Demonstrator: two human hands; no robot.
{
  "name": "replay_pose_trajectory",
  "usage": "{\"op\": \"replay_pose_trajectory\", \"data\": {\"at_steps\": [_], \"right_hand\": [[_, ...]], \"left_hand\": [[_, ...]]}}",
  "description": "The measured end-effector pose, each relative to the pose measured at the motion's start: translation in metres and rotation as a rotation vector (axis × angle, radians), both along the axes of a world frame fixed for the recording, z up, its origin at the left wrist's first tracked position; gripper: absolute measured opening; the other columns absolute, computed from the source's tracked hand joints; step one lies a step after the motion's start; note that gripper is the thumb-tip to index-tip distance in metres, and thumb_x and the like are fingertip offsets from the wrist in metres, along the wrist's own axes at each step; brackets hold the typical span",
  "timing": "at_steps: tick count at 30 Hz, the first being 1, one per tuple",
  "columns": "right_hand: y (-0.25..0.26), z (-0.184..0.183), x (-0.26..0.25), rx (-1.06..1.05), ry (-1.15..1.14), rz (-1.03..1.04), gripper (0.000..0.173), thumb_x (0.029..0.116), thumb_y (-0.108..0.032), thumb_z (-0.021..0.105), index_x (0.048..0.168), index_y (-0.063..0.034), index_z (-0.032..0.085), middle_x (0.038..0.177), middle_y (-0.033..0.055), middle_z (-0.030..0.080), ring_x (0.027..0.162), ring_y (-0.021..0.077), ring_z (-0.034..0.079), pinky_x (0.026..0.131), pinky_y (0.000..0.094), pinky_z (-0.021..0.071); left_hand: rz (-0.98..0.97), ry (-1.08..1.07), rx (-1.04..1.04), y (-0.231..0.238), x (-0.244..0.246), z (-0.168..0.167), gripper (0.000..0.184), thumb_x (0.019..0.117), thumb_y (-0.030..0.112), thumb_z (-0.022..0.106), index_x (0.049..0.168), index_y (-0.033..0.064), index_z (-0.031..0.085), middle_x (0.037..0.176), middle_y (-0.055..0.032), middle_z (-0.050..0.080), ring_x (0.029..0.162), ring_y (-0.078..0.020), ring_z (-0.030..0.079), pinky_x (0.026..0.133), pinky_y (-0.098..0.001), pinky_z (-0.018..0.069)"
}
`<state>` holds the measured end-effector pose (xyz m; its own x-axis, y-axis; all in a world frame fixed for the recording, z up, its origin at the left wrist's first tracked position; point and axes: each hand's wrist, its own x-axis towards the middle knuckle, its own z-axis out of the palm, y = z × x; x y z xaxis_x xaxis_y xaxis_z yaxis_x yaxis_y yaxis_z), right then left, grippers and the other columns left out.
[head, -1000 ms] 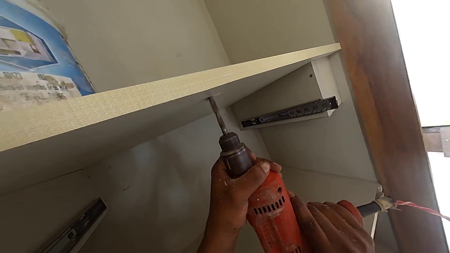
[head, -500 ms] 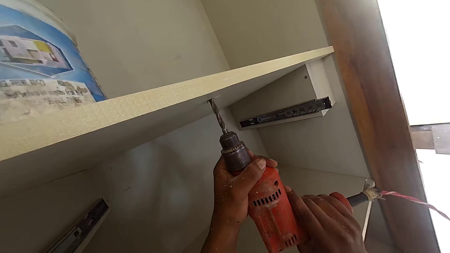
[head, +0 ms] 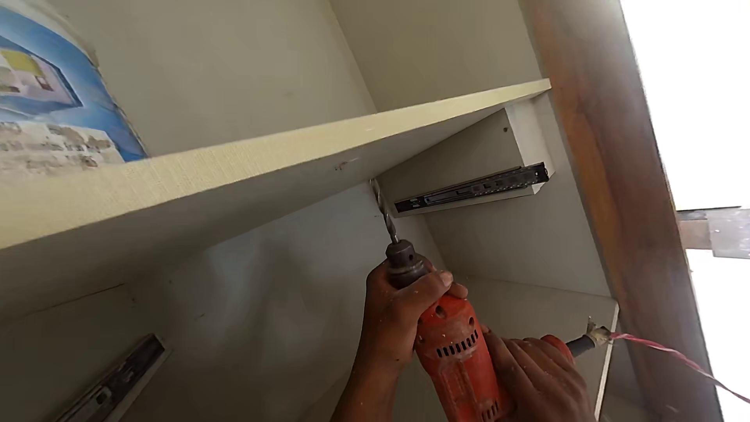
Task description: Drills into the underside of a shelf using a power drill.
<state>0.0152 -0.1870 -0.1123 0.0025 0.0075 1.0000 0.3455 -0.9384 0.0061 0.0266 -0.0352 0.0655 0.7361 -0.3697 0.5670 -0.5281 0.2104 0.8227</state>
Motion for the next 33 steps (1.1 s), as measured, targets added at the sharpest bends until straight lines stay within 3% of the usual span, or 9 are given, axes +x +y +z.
{"op": "replay_pose_trajectory", "data": {"at_steps": [6,10,13,21,33], "right_hand": [[0.003,0.003,-0.008,-0.019,0.006,0.026,0.054,0.0917,-0.043,0.054,0.137,-0.0142,0.057,0.098,0.0043,0.074,0.082,0.0188,0.066,0.078,0.0325,0.0507],[0.002,0.012,-0.009,0.002,0.000,0.021,0.053,0.0929,-0.043,0.053,0.137,-0.0138,0.057,0.097,0.0042,0.073,0.083,0.0188,0.066,0.079,0.0317,0.0500],[-0.001,0.012,-0.007,0.006,-0.006,0.013,0.053,0.0929,-0.043,0.053,0.136,-0.0133,0.057,0.098,0.0046,0.074,0.083,0.0189,0.066,0.079,0.0320,0.0500],[-0.001,0.017,-0.006,0.010,-0.012,-0.004,0.052,0.0924,-0.041,0.053,0.136,-0.0133,0.060,0.097,0.0050,0.074,0.081,0.0196,0.066,0.078,0.0332,0.0499],[-0.004,0.017,-0.004,-0.010,0.002,-0.026,0.053,0.0934,-0.040,0.054,0.139,-0.0130,0.057,0.101,0.0057,0.074,0.084,0.0206,0.066,0.080,0.0336,0.0497]], "left_hand": [[-0.015,-0.032,0.002,0.007,-0.008,-0.001,0.027,0.0878,0.026,0.073,0.096,0.0016,0.066,0.085,-0.0267,0.072,0.079,-0.0332,0.076,0.072,-0.0420,0.0633],[-0.056,-0.071,0.013,0.003,-0.010,0.010,0.023,0.0895,0.021,0.071,0.102,0.0011,0.067,0.110,-0.0284,0.071,0.087,-0.0364,0.075,0.076,-0.0443,0.0637],[-0.043,-0.080,0.018,-0.001,-0.009,0.011,0.023,0.0898,0.019,0.069,0.105,0.0019,0.067,0.117,-0.0276,0.069,0.086,-0.0355,0.075,0.075,-0.0433,0.0638],[-0.055,-0.083,0.030,-0.002,-0.007,0.017,0.029,0.0910,0.023,0.068,0.111,0.0021,0.068,0.117,-0.0268,0.070,0.085,-0.0344,0.075,0.073,-0.0433,0.0640],[-0.114,-0.105,0.000,-0.001,0.000,0.014,0.032,0.0910,0.028,0.073,0.109,0.0027,0.065,0.117,-0.0283,0.069,0.089,-0.0347,0.075,0.076,-0.0420,0.0638]]}}
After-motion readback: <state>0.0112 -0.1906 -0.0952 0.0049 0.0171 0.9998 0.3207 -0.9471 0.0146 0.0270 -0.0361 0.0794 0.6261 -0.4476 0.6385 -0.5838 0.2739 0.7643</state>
